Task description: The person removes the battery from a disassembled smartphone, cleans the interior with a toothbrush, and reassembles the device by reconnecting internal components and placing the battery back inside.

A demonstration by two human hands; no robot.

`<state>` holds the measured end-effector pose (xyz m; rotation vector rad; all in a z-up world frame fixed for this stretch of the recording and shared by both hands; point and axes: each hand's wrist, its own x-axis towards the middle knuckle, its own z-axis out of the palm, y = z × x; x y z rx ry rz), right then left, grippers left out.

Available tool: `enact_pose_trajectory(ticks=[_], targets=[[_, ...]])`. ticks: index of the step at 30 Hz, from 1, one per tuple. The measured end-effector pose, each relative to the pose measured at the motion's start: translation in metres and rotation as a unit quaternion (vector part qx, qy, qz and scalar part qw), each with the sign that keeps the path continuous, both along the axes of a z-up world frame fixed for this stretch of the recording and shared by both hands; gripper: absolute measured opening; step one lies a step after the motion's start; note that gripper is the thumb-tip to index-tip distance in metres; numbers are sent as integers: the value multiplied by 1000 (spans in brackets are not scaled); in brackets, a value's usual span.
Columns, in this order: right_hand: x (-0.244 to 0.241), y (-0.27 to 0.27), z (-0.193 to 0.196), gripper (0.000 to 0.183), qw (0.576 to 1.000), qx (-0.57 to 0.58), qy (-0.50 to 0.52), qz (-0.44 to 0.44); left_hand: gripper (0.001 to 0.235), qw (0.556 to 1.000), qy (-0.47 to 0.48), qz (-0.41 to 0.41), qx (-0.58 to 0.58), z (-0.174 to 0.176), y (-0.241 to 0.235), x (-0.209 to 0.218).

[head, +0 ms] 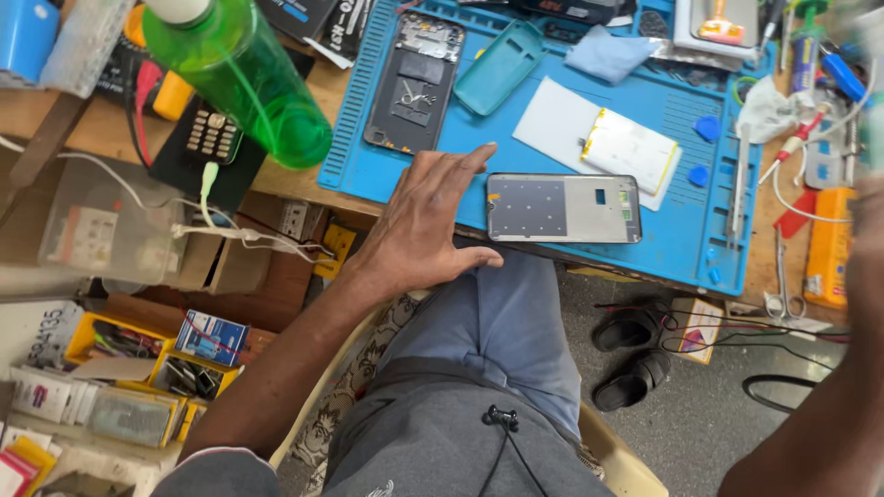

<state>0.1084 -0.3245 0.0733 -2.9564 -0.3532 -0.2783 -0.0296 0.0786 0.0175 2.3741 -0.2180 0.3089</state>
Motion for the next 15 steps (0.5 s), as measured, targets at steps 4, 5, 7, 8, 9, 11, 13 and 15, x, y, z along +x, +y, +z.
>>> enact_pose_trajectory(ticks=[4,5,7,8,9,11,13,15], targets=[[-59,74,-9,37,984,118,76,113,130,1000,-11,9,-2,-8,-4,6],[-70,93,-15,37,974,148,82,154,131,1000,-13,12,-3,-10,-4,8],[-84,123,-24,35,965,144,77,207,132,1000,-16,22,-2,-14,-7,9],[-87,133,-24,33,967,111,66,220,132,999,-17,29,1,-15,-7,9],[-88,137,-19,33,973,78,64,206,133,999,-18,35,3,-16,-7,10],[-86,143,-5,33,982,16,57,178,131,999,-5,31,-9,-15,-6,9],[-86,138,16,30,990,33,102,90,131,1000,3,27,-15,-12,-6,10],[-89,140,25,27,989,69,99,81,131,1000,3,27,-14,-9,-7,11]])
